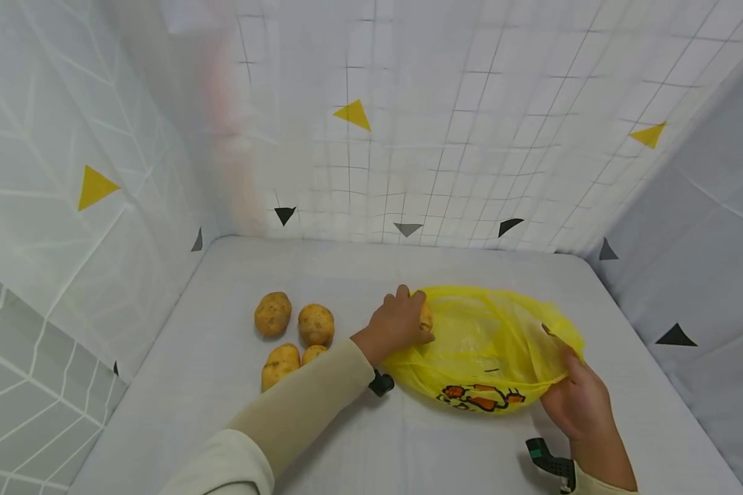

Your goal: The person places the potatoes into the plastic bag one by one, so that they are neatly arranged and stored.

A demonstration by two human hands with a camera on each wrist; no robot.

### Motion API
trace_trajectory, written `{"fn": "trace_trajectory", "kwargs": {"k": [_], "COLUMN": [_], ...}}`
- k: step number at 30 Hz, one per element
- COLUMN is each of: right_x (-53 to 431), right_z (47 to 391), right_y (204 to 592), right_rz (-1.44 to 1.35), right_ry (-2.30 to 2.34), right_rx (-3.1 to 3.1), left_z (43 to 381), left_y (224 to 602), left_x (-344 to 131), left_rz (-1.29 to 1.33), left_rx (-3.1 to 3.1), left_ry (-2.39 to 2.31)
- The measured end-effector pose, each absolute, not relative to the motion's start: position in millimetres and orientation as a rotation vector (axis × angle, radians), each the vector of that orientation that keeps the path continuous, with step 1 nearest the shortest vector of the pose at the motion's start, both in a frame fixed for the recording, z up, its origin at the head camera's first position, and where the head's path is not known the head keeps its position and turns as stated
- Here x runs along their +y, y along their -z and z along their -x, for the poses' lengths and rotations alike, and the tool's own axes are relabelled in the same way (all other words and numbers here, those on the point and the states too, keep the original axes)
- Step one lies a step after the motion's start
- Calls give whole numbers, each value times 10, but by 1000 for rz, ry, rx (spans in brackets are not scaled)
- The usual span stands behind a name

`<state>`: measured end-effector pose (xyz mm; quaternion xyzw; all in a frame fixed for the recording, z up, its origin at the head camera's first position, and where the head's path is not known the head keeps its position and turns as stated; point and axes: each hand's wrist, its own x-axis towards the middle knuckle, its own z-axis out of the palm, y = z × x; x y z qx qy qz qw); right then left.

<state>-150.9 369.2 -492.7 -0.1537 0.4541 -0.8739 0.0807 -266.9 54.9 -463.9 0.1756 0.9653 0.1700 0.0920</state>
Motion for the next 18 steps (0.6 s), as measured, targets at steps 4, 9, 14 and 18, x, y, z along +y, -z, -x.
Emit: {"fn": "trace_trajectory", "kwargs": {"k": [4,9,14,18], "right_x": [3680,3686,3701,3710], "right_z": [1511,1507,1481,1467], "right_y": [4914,4893,4913,4918], "right_rz": [437,466,487,466], "right_ry": [2621,2622,2631,2627], "right_rx": [1382,1372,1334,1334], "left_z": [2634,2607,2557,2485], "left_y": [4634,4604,4591,4551], "left_x": [574,584,560,542], "left_rz": [-536,-550,-532,-535], "left_rx": [2889,2908,2895,2889], "left_ry": [-487,-478,-523,-567]}}
